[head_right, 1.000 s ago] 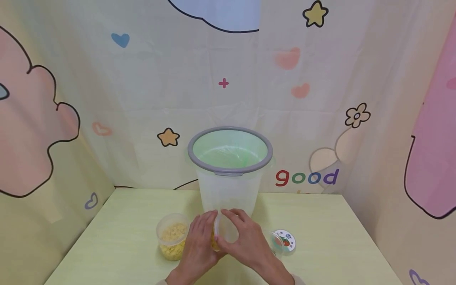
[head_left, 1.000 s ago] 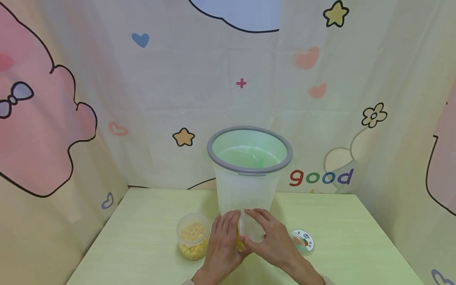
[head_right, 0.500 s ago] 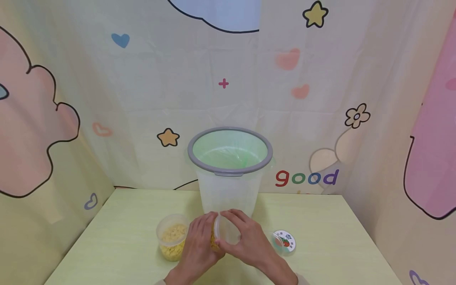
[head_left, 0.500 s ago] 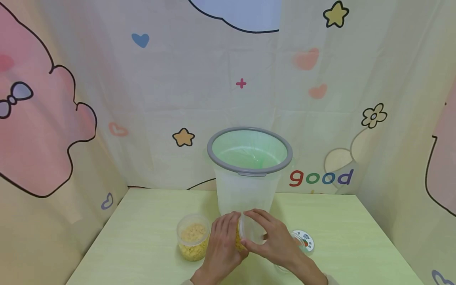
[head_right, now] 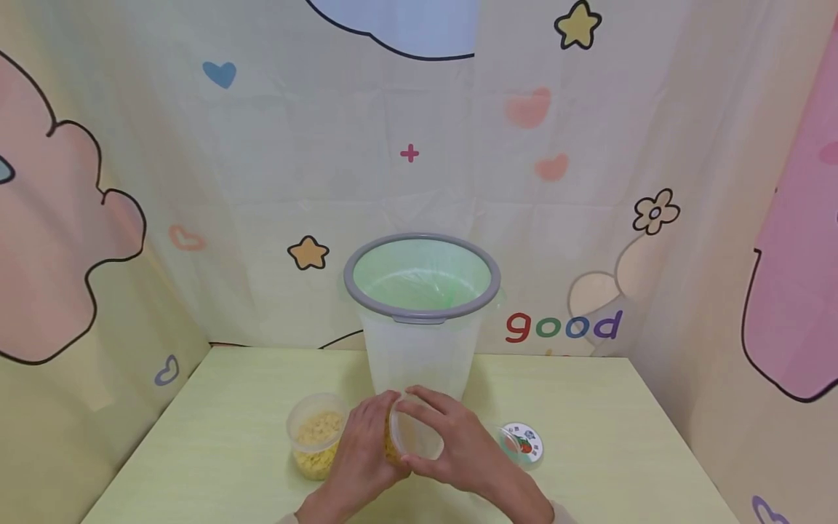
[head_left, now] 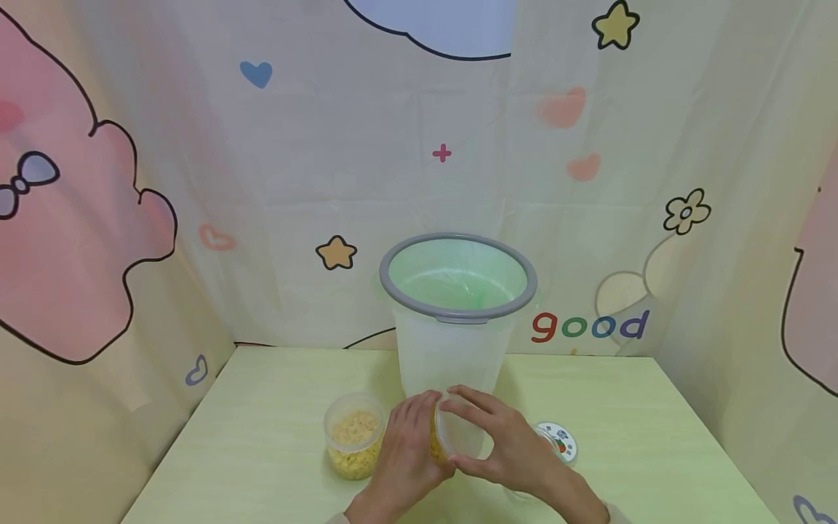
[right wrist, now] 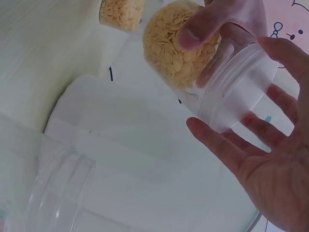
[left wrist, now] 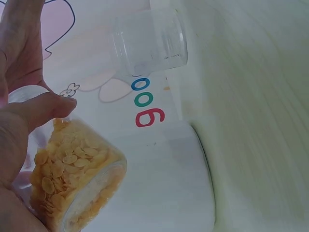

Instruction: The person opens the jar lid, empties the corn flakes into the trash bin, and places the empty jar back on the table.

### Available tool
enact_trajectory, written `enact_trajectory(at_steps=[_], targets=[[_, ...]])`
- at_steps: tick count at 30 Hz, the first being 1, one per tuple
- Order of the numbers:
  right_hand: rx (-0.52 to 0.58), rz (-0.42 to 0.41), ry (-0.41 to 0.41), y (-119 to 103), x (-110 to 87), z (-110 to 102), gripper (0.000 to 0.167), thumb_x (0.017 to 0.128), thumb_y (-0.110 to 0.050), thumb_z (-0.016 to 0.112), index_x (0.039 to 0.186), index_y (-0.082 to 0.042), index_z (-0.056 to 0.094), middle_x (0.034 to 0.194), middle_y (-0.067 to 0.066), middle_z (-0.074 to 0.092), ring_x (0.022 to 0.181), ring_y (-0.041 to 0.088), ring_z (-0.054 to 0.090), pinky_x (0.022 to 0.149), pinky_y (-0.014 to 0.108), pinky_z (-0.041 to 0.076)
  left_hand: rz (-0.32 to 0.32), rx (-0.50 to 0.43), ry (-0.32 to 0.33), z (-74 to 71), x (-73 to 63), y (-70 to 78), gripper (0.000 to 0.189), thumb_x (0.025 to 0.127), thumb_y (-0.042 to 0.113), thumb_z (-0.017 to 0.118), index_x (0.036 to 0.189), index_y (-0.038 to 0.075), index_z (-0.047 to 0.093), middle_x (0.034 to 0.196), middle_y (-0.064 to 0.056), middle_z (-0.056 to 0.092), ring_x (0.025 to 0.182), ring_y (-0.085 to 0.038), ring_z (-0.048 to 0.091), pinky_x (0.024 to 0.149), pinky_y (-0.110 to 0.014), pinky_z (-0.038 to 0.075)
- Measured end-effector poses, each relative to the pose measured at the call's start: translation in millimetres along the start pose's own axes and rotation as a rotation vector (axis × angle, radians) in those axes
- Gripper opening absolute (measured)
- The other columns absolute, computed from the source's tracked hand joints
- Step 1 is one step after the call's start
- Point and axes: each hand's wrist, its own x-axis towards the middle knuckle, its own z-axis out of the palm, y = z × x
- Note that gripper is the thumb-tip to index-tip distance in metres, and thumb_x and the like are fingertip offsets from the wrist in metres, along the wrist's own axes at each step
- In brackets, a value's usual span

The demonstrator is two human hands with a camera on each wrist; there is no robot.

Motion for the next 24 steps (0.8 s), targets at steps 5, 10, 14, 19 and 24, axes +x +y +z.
enact_trajectory(at_steps=[5,10,14,19,24], targets=[[-0.011,-0.086,-0.035,3,0.2,-3,0.068,0.074,-0.026,0.085,0.135,-0.025,0.055,0.144,0.007,0.052,0.129,0.020,0.053,0.097,0.039,0.054,0.000,-0.015,0.003,-0.2,1.2,-1.3,0.097,0.044,0.029,0.094,0.129,0.010,0.052,0.120,0.000,0.061,0.110,-0.019,0.058,0.094,-0.039,0.050],[0.001,-0.117,-0.074,2,-0.5,-5,0.069,0.076,-0.024,0.084,0.138,-0.025,0.051,0.149,0.007,0.045,0.134,0.021,0.047,0.099,0.040,0.053,-0.001,-0.018,0.011,-0.5,1.1,-1.2,0.099,0.042,0.029,0.095,0.129,0.010,0.051,0.121,0.000,0.061,0.110,-0.018,0.058,0.094,-0.038,0.050],[-0.013,-0.092,-0.082,-2,-1.0,-6,0.071,0.080,-0.034,0.081,0.142,-0.024,0.048,0.153,0.006,0.040,0.135,0.023,0.047,0.098,0.042,0.054,-0.005,-0.021,0.016,-0.3,0.0,-1.4,0.100,0.044,0.032,0.097,0.130,0.010,0.051,0.121,0.000,0.061,0.111,-0.019,0.058,0.094,-0.039,0.050],[-0.077,0.053,-0.020,-11,0.8,-5,0.073,0.084,-0.051,0.071,0.147,-0.025,0.043,0.154,-0.001,0.039,0.128,0.022,0.053,0.089,0.044,0.057,-0.013,-0.010,0.021,-0.2,0.1,-1.9,0.097,0.047,0.031,0.094,0.131,0.010,0.051,0.121,-0.001,0.062,0.112,-0.019,0.058,0.095,-0.039,0.050],[-0.112,0.267,0.029,-22,6.4,-5,0.070,0.084,-0.055,0.068,0.145,-0.031,0.044,0.148,-0.001,0.048,0.119,0.023,0.062,0.085,0.043,0.057,-0.026,0.005,0.008,-0.9,1.4,-1.2,0.097,0.047,0.033,0.094,0.132,0.011,0.051,0.123,-0.001,0.061,0.114,-0.019,0.058,0.097,-0.039,0.050]])
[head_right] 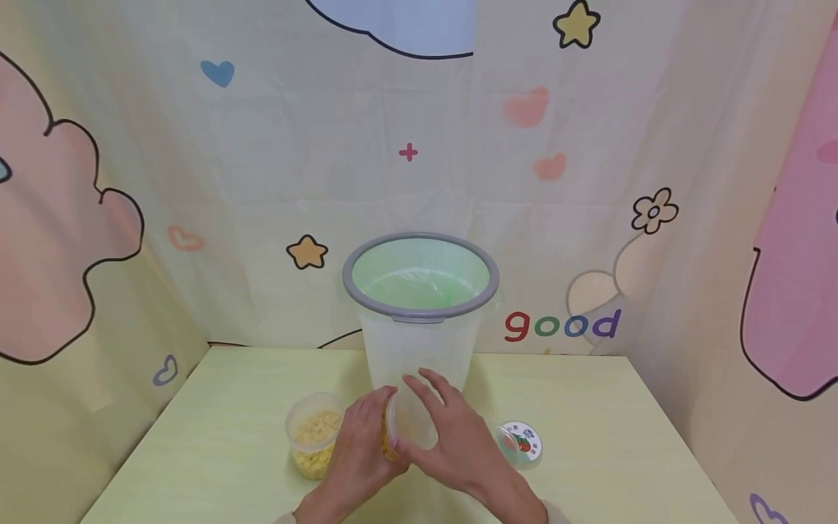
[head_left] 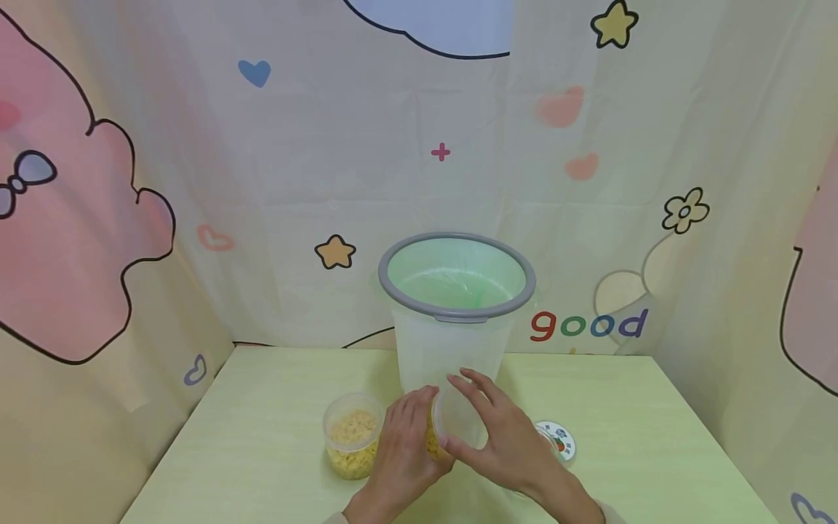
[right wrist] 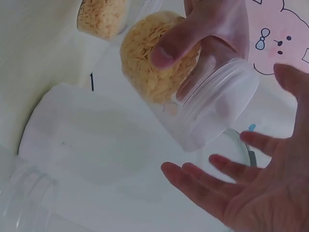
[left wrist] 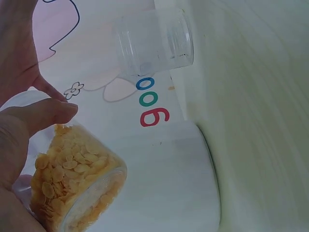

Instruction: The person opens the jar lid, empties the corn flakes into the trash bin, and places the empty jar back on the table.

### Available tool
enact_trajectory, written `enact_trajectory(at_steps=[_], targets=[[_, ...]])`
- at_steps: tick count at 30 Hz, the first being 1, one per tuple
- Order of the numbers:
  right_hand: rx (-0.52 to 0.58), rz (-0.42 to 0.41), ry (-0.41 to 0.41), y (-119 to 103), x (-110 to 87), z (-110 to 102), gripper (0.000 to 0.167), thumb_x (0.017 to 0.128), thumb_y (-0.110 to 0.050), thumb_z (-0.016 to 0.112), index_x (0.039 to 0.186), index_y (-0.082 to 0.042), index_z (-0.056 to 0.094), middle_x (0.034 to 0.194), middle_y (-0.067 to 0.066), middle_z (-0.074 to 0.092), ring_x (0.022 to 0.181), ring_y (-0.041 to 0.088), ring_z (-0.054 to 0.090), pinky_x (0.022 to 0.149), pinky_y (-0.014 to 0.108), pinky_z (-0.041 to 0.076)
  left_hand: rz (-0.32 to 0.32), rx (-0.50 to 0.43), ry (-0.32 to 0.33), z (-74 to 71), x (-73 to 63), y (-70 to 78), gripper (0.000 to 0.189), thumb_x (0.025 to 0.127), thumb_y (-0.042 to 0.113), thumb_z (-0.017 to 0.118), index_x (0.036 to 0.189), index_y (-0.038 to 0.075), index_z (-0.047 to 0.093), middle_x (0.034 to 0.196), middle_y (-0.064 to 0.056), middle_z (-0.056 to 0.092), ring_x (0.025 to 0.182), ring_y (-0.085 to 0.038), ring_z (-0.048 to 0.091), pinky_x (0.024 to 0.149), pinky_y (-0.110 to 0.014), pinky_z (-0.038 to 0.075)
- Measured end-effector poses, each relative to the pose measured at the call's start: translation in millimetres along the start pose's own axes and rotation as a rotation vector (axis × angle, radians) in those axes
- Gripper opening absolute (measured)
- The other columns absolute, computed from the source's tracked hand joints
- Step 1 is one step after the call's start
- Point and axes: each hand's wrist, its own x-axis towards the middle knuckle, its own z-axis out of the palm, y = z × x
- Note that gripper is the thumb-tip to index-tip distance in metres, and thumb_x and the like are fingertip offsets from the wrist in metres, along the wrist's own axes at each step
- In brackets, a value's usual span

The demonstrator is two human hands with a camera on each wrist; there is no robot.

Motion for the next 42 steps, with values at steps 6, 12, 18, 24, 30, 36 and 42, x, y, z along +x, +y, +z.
enact_trajectory(at_steps=[6,12,18,24,30,36,42], targets=[[-0.019,0.195,-0.014,-10,3.8,3,0.069,0.082,-0.060,0.067,0.142,-0.030,0.050,0.133,-0.002,0.060,0.100,0.024,0.069,0.079,0.041,0.057,-0.012,0.012,-0.021,-1.0,0.4,1.2,0.102,0.044,0.033,0.096,0.133,0.012,0.050,0.127,0.000,0.060,0.117,-0.019,0.056,0.100,-0.039,0.047],[-0.007,0.223,-0.043,-10,4.3,7,0.064,0.082,-0.055,0.070,0.137,-0.027,0.056,0.121,-0.004,0.065,0.100,0.023,0.069,0.082,0.041,0.056,0.006,0.038,-0.003,-0.1,0.5,1.3,0.100,0.044,0.032,0.095,0.132,0.011,0.052,0.126,0.000,0.060,0.115,-0.019,0.056,0.099,-0.037,0.048],[0.070,0.134,-0.056,-6,4.1,6,0.058,0.083,-0.049,0.073,0.134,-0.025,0.058,0.127,-0.005,0.061,0.097,0.017,0.067,0.072,0.028,0.057,0.008,0.040,0.001,-0.8,0.9,1.0,0.099,0.045,0.034,0.095,0.131,0.011,0.052,0.125,0.000,0.060,0.114,-0.019,0.057,0.098,-0.039,0.048],[0.072,-0.067,-0.074,2,4.1,2,0.062,0.080,-0.036,0.079,0.136,-0.025,0.055,0.135,-0.003,0.055,0.110,0.016,0.063,0.083,0.033,0.058,-0.004,0.030,-0.012,-2.5,1.4,0.3,0.096,0.047,0.031,0.094,0.131,0.013,0.052,0.124,0.000,0.060,0.114,-0.019,0.057,0.098,-0.039,0.049],[0.078,-0.250,-0.102,7,3.8,0,0.067,0.074,-0.021,0.081,0.135,-0.024,0.052,0.143,0.003,0.049,0.123,0.021,0.056,0.093,0.039,0.055,-0.032,-0.027,-0.055,-5.4,0.6,-0.1,0.097,0.050,0.032,0.094,0.133,0.013,0.050,0.126,0.001,0.060,0.117,-0.019,0.056,0.101,-0.039,0.047],[0.130,-0.350,-0.151,9,3.8,-4,0.071,0.070,-0.010,0.083,0.133,-0.023,0.052,0.148,0.005,0.044,0.130,0.022,0.049,0.100,0.038,0.053,-0.056,-0.090,-0.085,-8.0,0.9,0.0,0.099,0.049,0.034,0.096,0.135,0.015,0.048,0.125,0.002,0.061,0.118,-0.018,0.057,0.102,-0.040,0.047],[0.134,-0.412,-0.156,9,6.5,-3,0.071,0.069,-0.007,0.082,0.132,-0.019,0.051,0.149,0.009,0.040,0.138,0.025,0.040,0.105,0.040,0.049,-0.074,-0.126,-0.107,-11.1,1.9,-0.5,0.101,0.051,0.033,0.096,0.136,0.014,0.046,0.126,0.000,0.062,0.119,-0.020,0.057,0.103,-0.042,0.046]])
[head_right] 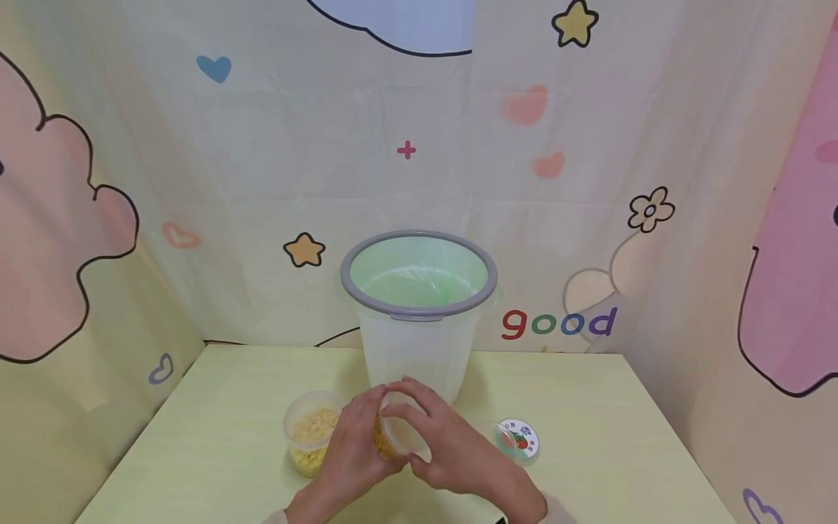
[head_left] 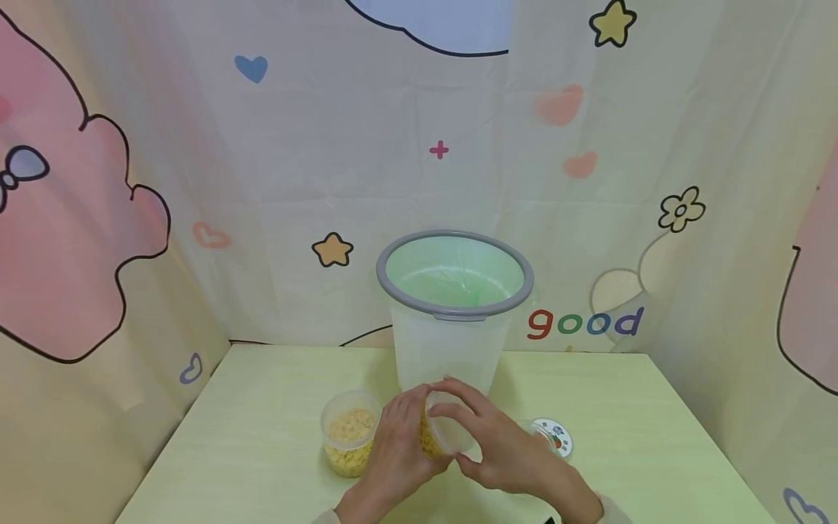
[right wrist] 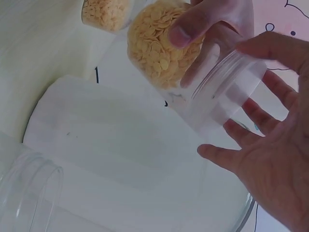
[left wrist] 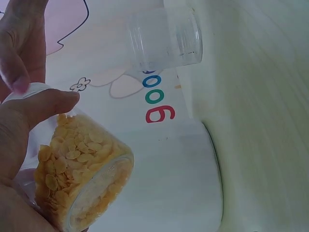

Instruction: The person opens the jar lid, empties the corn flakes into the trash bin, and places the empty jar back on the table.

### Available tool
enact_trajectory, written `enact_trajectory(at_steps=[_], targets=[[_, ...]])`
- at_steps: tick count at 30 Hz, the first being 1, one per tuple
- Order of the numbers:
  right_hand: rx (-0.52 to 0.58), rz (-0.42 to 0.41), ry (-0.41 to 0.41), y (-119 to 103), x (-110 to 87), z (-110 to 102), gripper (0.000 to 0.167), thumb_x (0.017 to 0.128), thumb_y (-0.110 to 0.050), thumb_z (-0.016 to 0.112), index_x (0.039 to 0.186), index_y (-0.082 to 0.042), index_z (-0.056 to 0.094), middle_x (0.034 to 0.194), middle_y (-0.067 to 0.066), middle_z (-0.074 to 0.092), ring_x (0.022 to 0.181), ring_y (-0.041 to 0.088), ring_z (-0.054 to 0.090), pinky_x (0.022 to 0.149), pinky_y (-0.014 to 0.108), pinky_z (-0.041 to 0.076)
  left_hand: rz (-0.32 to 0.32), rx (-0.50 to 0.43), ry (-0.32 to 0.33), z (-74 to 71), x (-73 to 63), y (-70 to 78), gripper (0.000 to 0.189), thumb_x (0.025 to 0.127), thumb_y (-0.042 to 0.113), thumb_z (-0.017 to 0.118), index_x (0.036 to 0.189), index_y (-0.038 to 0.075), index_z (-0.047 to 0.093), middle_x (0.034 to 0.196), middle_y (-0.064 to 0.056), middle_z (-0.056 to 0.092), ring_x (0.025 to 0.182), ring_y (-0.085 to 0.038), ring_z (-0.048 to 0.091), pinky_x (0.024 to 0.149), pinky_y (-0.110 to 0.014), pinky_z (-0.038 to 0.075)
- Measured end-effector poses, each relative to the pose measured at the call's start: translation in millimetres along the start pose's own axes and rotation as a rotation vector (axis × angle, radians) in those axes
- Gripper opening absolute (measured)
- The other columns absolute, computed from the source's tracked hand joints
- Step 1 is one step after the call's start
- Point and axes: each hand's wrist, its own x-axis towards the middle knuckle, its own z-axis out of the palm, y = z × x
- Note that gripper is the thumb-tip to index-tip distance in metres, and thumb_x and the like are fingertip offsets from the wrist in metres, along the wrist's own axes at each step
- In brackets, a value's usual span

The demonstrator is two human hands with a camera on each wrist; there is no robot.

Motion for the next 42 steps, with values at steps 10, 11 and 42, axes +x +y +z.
enact_trajectory(at_steps=[10,11,42], targets=[[-0.066,0.194,0.116,-4,3.4,4,0.072,0.077,-0.033,0.077,0.142,-0.024,0.048,0.155,0.005,0.035,0.136,0.023,0.044,0.096,0.044,0.054,0.027,0.031,0.037,-0.3,0.6,0.0,0.094,0.052,0.030,0.093,0.134,0.013,0.050,0.125,0.001,0.061,0.117,-0.019,0.058,0.100,-0.040,0.048],[-0.065,0.238,0.128,-6,4.1,4,0.071,0.079,-0.035,0.076,0.143,-0.025,0.047,0.154,0.005,0.036,0.134,0.023,0.046,0.096,0.044,0.054,0.029,0.033,0.040,-0.3,0.8,0.1,0.094,0.052,0.031,0.093,0.134,0.013,0.050,0.125,0.000,0.062,0.117,-0.019,0.058,0.100,-0.040,0.048],[-0.026,0.271,-0.044,-5,5.0,-1,0.078,0.075,-0.028,0.085,0.142,-0.023,0.044,0.148,0.003,0.045,0.127,0.023,0.055,0.097,0.044,0.053,0.063,0.119,0.063,2.2,1.3,-2.7,0.101,0.046,0.031,0.096,0.134,0.012,0.050,0.127,0.000,0.060,0.116,-0.020,0.057,0.100,-0.041,0.047]])
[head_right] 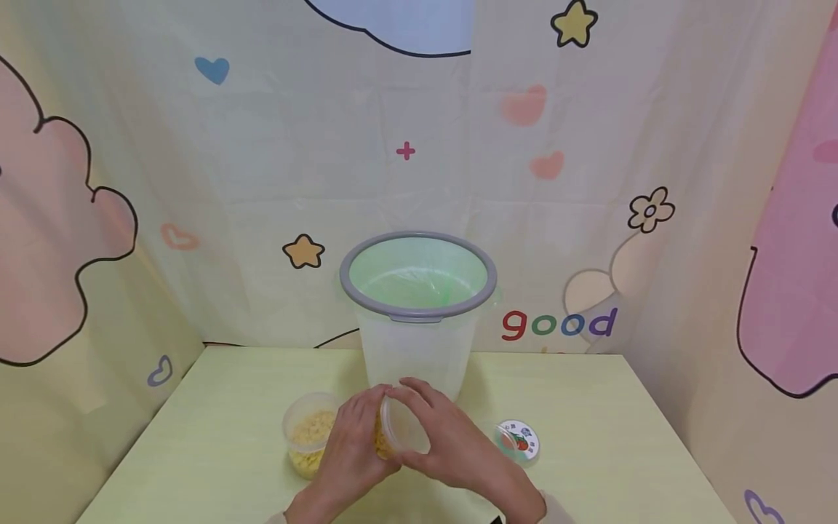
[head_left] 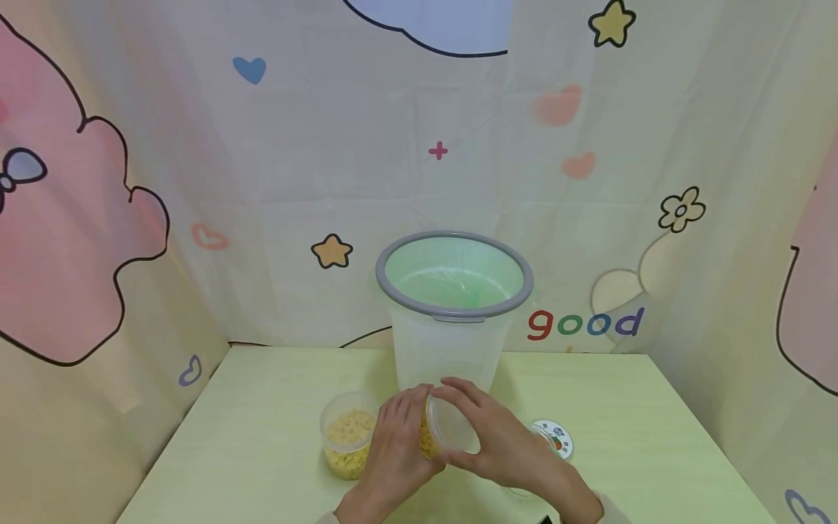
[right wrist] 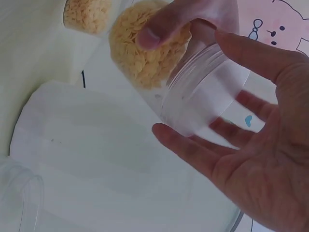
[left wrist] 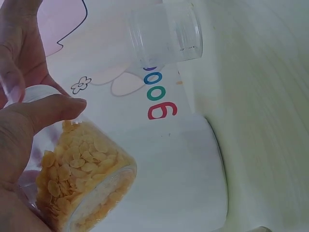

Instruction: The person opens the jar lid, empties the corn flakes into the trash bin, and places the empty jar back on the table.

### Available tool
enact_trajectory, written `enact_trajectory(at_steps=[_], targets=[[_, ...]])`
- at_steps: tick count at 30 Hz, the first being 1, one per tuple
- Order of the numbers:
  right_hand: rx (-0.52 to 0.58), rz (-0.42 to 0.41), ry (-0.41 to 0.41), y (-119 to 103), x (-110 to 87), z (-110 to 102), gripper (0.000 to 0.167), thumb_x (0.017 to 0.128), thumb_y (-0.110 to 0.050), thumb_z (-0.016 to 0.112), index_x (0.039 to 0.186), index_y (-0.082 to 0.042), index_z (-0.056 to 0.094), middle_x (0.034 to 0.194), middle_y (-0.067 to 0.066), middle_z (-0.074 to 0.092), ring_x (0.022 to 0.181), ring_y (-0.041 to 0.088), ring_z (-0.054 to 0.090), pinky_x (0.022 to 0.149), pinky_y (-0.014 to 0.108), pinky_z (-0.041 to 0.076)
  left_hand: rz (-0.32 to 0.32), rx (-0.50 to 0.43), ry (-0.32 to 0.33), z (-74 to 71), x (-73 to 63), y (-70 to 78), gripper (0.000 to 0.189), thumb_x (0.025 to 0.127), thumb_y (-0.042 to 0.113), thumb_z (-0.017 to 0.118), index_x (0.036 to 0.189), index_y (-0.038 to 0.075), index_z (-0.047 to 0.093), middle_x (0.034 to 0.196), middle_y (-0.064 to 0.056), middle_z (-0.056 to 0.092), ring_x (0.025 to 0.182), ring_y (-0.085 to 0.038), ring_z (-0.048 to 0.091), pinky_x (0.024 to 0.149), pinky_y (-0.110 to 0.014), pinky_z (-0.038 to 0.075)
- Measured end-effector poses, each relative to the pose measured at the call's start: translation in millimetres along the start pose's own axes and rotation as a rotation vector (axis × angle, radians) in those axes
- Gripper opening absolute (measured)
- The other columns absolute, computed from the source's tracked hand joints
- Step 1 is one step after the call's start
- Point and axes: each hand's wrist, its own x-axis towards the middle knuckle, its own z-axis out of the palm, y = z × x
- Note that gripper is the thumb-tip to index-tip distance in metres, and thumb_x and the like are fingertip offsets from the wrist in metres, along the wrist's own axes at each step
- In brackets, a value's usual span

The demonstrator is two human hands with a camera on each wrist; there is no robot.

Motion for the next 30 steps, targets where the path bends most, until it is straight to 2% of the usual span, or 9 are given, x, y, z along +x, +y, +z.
enact_trajectory(at_steps=[3,9,11,14,16,18,23,26,30], targets=[[0.016,-0.055,-0.034,3,-0.6,-2,0.080,0.073,-0.020,0.087,0.140,-0.024,0.044,0.152,0.004,0.040,0.134,0.023,0.049,0.101,0.043,0.051,-0.003,-0.003,-0.006,-0.5,-0.3,-0.2,0.104,0.045,0.034,0.097,0.135,0.012,0.049,0.127,0.000,0.060,0.116,-0.020,0.057,0.100,-0.041,0.048],[0.028,-0.103,-0.061,6,-1.4,-2,0.084,0.072,-0.010,0.086,0.142,-0.025,0.042,0.156,0.006,0.035,0.142,0.023,0.039,0.104,0.041,0.050,-0.007,0.002,-0.001,-1.3,0.1,-0.6,0.103,0.046,0.033,0.097,0.135,0.012,0.049,0.126,0.000,0.061,0.115,-0.020,0.058,0.099,-0.040,0.048],[0.030,-0.119,-0.049,6,-1.3,-2,0.087,0.070,-0.012,0.087,0.143,-0.024,0.041,0.157,0.006,0.033,0.143,0.024,0.037,0.104,0.042,0.050,-0.010,-0.001,-0.002,-1.6,0.4,-0.5,0.103,0.046,0.032,0.096,0.135,0.012,0.049,0.126,0.000,0.061,0.115,-0.020,0.058,0.099,-0.040,0.048],[0.023,-0.105,-0.008,5,-1.1,-1,0.089,0.072,-0.025,0.087,0.146,-0.023,0.039,0.159,0.004,0.030,0.142,0.027,0.039,0.102,0.043,0.051,-0.015,-0.010,-0.005,-1.4,0.7,-0.9,0.104,0.045,0.032,0.097,0.135,0.012,0.049,0.127,0.000,0.061,0.116,-0.020,0.057,0.100,-0.040,0.048],[0.013,-0.062,0.034,2,-0.8,-1,0.089,0.074,-0.038,0.084,0.148,-0.023,0.038,0.159,0.003,0.029,0.139,0.027,0.043,0.099,0.044,0.052,-0.015,-0.020,-0.005,-1.3,1.1,-1.0,0.103,0.046,0.032,0.097,0.135,0.012,0.049,0.127,0.000,0.060,0.116,-0.020,0.057,0.100,-0.041,0.048],[-0.003,0.015,0.077,-2,-0.4,-2,0.085,0.078,-0.051,0.078,0.149,-0.025,0.038,0.158,0.003,0.033,0.134,0.027,0.049,0.097,0.045,0.054,-0.015,-0.024,-0.003,-1.3,1.7,-0.8,0.101,0.048,0.031,0.096,0.135,0.012,0.049,0.126,0.000,0.060,0.116,-0.021,0.057,0.100,-0.042,0.048],[-0.038,0.251,0.167,-14,2.8,-2,0.076,0.083,-0.062,0.066,0.147,-0.026,0.043,0.149,0.005,0.047,0.118,0.029,0.062,0.091,0.048,0.055,-0.026,-0.024,-0.013,-2.2,3.4,0.4,0.098,0.049,0.031,0.095,0.134,0.013,0.049,0.124,0.000,0.061,0.115,-0.020,0.057,0.099,-0.041,0.048],[-0.054,0.383,0.157,-18,6.0,-2,0.075,0.085,-0.065,0.061,0.146,-0.026,0.045,0.141,0.004,0.054,0.108,0.031,0.066,0.087,0.050,0.055,-0.035,-0.027,-0.022,-3.0,3.8,1.4,0.102,0.046,0.031,0.096,0.134,0.014,0.048,0.124,0.000,0.061,0.116,-0.019,0.056,0.100,-0.040,0.047],[-0.076,0.511,0.088,-20,9.5,2,0.074,0.086,-0.071,0.053,0.145,-0.026,0.047,0.131,0.007,0.062,0.102,0.034,0.068,0.084,0.052,0.053,-0.026,-0.024,-0.016,-3.3,4.1,2.7,0.103,0.044,0.030,0.097,0.134,0.013,0.049,0.124,0.000,0.061,0.116,-0.020,0.056,0.101,-0.040,0.046]])
